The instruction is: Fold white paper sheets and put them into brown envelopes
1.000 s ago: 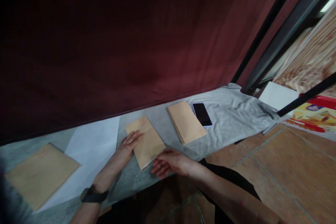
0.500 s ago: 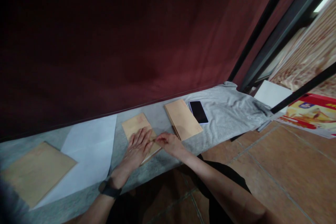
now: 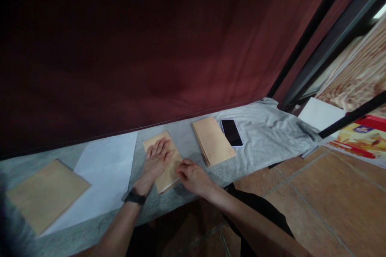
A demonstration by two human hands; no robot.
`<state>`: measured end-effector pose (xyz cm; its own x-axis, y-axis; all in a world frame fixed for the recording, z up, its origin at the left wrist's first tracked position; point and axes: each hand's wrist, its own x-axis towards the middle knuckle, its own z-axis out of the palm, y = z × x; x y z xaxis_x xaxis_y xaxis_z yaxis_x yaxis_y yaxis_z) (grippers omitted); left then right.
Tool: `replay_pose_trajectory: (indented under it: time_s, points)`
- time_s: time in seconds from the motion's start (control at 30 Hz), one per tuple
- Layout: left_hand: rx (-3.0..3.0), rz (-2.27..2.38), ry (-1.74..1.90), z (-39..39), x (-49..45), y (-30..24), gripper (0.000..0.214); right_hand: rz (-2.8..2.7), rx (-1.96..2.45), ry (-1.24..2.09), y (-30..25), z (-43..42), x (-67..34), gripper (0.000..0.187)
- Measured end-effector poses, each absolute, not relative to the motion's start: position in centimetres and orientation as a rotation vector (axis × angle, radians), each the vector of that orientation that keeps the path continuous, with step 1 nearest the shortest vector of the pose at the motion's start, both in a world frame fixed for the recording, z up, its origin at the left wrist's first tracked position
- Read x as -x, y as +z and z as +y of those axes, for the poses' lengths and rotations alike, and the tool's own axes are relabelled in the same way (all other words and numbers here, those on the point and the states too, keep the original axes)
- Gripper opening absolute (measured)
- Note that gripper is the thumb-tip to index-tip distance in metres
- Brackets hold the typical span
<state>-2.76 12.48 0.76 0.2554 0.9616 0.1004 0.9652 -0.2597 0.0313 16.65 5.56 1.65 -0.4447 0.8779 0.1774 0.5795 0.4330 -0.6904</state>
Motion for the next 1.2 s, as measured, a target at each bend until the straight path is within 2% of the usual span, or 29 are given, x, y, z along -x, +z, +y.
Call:
replay_pose_trajectory:
  time_s: [0.53,0.93,1.2]
  points:
    - [2.322,-2.033,-0.315,15.2,2.1,0.8,0.058,-2.312,1.267,0.653,2.4,4.9,-16.6,0.021]
    - [2.616,-1.701,-0.237,12.0,1.1,0.1,0.058,-2.211,1.189,0.799,2.2,6.2,-17.7,0.022]
    - [2.833,-1.456,-0.288,6.9,4.4,-0.1,0.068,-2.376,1.261,0.589,3.3,6.3,-18.2,0.018]
